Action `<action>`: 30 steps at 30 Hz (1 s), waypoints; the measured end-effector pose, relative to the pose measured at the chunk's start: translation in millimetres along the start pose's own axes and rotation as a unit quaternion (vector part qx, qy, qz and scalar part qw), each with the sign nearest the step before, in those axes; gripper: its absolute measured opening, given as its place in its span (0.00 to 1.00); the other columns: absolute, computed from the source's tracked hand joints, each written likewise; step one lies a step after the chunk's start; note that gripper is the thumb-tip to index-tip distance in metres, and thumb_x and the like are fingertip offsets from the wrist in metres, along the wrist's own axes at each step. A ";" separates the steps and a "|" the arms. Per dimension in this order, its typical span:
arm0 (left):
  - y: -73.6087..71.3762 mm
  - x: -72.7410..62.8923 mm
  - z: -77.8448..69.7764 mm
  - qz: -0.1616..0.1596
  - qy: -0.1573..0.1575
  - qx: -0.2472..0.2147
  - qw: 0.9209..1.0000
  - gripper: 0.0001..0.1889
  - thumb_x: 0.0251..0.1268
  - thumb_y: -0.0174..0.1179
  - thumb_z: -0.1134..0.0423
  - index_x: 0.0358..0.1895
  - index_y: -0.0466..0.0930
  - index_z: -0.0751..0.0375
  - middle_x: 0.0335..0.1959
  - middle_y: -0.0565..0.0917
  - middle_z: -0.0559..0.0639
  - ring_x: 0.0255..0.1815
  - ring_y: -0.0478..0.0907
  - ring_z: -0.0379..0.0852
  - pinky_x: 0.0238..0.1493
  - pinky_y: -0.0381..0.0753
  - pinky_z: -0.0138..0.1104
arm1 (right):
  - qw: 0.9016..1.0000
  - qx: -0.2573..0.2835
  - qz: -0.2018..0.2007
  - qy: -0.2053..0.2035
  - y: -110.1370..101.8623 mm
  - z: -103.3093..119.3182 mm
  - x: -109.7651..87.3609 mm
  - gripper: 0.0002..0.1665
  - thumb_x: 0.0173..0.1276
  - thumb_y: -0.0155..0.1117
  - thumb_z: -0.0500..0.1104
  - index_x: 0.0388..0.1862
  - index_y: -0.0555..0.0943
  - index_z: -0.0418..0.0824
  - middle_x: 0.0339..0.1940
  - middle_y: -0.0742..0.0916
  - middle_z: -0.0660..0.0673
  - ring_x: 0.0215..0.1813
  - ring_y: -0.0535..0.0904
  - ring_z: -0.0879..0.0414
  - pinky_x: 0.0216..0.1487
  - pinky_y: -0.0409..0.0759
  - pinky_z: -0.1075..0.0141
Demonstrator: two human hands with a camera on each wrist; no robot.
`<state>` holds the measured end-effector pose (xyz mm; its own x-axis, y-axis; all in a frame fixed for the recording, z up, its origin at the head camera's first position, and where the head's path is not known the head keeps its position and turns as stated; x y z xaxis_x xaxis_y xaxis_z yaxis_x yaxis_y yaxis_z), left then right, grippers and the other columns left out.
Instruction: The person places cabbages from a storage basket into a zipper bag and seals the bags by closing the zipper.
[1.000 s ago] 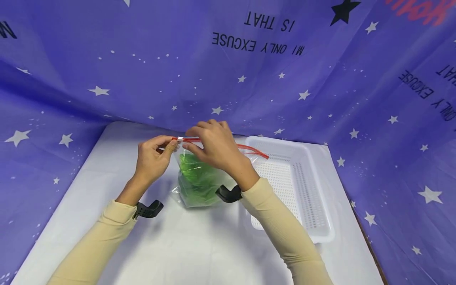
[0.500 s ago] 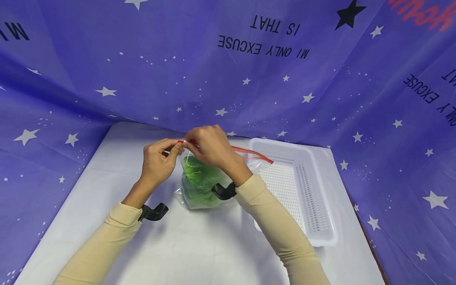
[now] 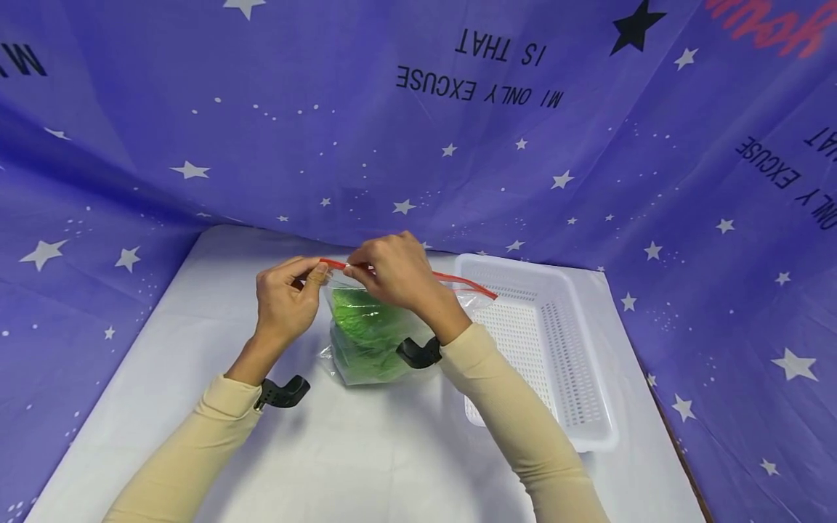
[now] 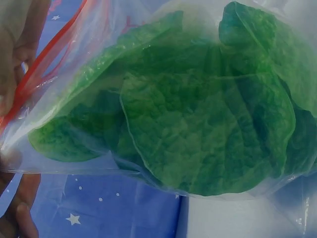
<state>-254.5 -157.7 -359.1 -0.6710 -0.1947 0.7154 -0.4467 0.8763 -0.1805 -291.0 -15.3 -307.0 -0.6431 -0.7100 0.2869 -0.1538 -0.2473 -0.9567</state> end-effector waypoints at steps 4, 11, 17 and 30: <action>-1.2 -2.7 12.9 -0.005 -0.016 0.001 1.000 0.04 0.62 0.65 0.72 0.33 0.89 0.65 0.26 0.87 0.51 0.24 0.78 0.31 0.24 0.71 0.23 | 1.000 0.004 0.004 0.000 0.1 -7.3 -7.6 0.08 0.69 0.64 0.54 0.38 0.89 0.57 0.33 0.86 0.61 0.26 0.73 0.65 0.34 0.67 0.60; -2.8 -3.6 16.8 -0.017 -0.013 -0.010 1.000 0.04 0.62 0.66 0.70 0.32 0.89 0.63 0.26 0.86 0.50 0.25 0.78 0.30 0.23 0.71 0.26 | 1.000 0.011 0.005 -0.002 -2.7 -20.8 -21.0 0.08 0.69 0.65 0.53 0.39 0.90 0.56 0.32 0.86 0.60 0.26 0.72 0.65 0.37 0.69 0.59; -3.2 -2.9 13.5 -0.021 -0.015 -0.005 1.000 0.03 0.61 0.65 0.74 0.32 0.88 0.67 0.25 0.86 0.53 0.25 0.78 0.28 0.23 0.71 0.25 | 1.000 0.016 0.006 0.002 -8.1 -35.8 -35.3 0.08 0.69 0.65 0.52 0.39 0.90 0.55 0.32 0.87 0.60 0.26 0.73 0.64 0.41 0.69 0.57; -25.7 2.3 2.3 -0.054 -0.059 -0.008 0.997 0.04 0.61 0.61 0.79 0.34 0.85 0.78 0.27 0.84 0.69 0.25 0.78 0.24 0.24 0.66 0.20 | 0.998 -0.028 -0.002 0.052 -32.1 -99.4 -92.4 0.09 0.66 0.68 0.51 0.38 0.91 0.51 0.36 0.89 0.54 0.43 0.81 0.54 0.53 0.65 0.43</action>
<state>-245.9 -181.6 -354.4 -0.6854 -0.3373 0.6454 -0.5110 0.8542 -0.0962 -301.2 123.9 -307.8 -0.7162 -0.6365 0.2861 -0.1965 -0.2095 -0.9579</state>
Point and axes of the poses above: each hand's wrist, its own x-axis towards the middle knuckle, its own y-axis out of the palm, z = x × y, the point moved 7 cm from there along x, towards the middle knuckle
